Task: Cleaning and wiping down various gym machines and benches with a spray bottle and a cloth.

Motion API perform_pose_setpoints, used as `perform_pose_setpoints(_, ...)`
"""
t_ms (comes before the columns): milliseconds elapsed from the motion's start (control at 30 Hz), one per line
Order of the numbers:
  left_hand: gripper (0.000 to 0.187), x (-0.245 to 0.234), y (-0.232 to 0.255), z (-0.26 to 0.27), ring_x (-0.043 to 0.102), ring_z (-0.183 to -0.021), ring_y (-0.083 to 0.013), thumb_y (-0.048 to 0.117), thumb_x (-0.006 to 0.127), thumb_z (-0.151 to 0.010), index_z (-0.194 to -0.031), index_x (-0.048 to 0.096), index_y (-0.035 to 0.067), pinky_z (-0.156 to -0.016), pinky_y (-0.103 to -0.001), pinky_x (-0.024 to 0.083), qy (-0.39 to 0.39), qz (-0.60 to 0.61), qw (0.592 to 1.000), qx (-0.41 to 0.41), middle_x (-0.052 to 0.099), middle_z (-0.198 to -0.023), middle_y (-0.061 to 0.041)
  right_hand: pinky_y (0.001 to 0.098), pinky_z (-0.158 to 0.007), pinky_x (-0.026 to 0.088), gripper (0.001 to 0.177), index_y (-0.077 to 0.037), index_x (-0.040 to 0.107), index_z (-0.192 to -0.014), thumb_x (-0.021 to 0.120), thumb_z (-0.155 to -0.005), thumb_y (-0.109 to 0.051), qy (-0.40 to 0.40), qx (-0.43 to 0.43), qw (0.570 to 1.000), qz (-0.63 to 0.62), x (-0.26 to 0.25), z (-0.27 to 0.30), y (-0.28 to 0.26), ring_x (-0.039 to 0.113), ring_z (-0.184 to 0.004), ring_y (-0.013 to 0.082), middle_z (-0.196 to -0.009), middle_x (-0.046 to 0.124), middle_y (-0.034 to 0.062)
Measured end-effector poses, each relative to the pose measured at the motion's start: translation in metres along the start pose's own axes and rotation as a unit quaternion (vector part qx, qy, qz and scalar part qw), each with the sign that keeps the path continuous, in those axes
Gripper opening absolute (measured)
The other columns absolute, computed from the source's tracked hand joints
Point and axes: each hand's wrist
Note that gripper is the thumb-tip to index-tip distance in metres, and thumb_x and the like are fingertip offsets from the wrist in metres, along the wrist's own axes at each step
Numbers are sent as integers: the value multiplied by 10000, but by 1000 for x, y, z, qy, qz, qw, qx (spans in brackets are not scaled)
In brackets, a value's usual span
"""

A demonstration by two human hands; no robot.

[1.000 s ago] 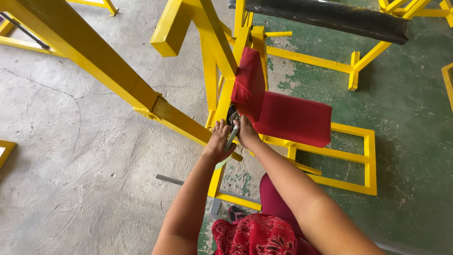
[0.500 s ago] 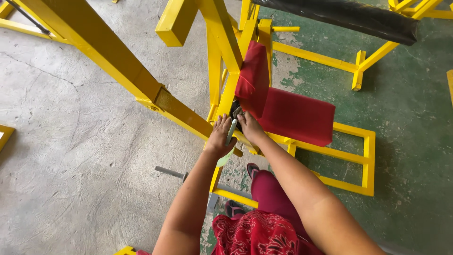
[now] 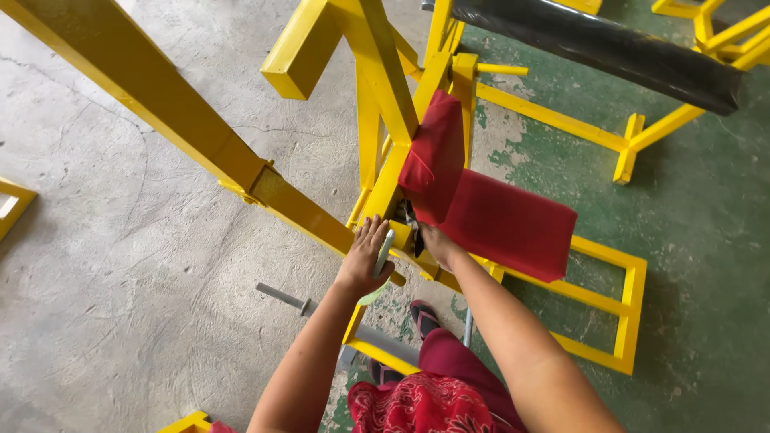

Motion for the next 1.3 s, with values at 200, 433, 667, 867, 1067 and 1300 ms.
perform_pose_setpoints(200,914,-2,24,-4,239,-1520,-482,211,724,-736,-1542,346,6,-1238,-538,189,37,-1,999,-13,322,-1618,-280,317,-941,448,395,-98,653,-1214,356,-1059,-307,-82,58,995,-10,-18,-62,107,588,-1054,149,-1154,690,32)
perform_pose_setpoints(433,793,1,48,-17,260,-1546,-426,103,656,-736,-1500,449,43,-1263,-518,180,103,27,993,-59,377,-1623,-231,350,-768,503,392,-75,678,-1143,391,-1072,-332,-128,108,985,-47,-28,-63,123,642,-793,180,-902,685,107)
perform_pose_setpoints(667,700,11,54,-26,310,-1538,-397,44,591,-724,-1421,515,47,-1261,-512,215,127,2,987,-101,441,-1593,-194,357,-777,510,364,-34,675,-1093,461,-1028,-320,-65,34,997,29,-28,-64,162,642,-802,211,-880,691,121)
perform_pose_setpoints(867,699,18,48,-21,311,-1541,-398,42,590,-728,-1423,510,42,-1262,-511,228,140,-4,986,-91,440,-1596,-193,370,-757,500,358,-19,684,-1034,481,-1029,-314,80,130,988,-4,-19,-38,169,629,-780,218,-857,695,107)
perform_pose_setpoints(1067,733,18,34,-14,297,-1544,-410,92,624,-752,-1462,456,33,-1270,-521,209,149,-23,988,-19,407,-1604,-211,349,-768,476,349,-19,714,-1041,492,-1029,-289,131,95,971,-178,12,-4,99,613,-819,165,-890,709,53)
perform_pose_setpoints(1300,809,21,18,6,291,-1542,-432,195,659,-789,-1529,381,24,-1262,-553,213,138,-46,989,12,362,-1634,-215,346,-745,484,353,85,705,-1102,542,-1117,-228,227,-38,968,-102,65,63,30,536,-803,163,-907,662,123)
Point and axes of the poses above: each hand's wrist, its own z-axis away from the middle knuckle, its own x-axis out of the palm, y = z × x
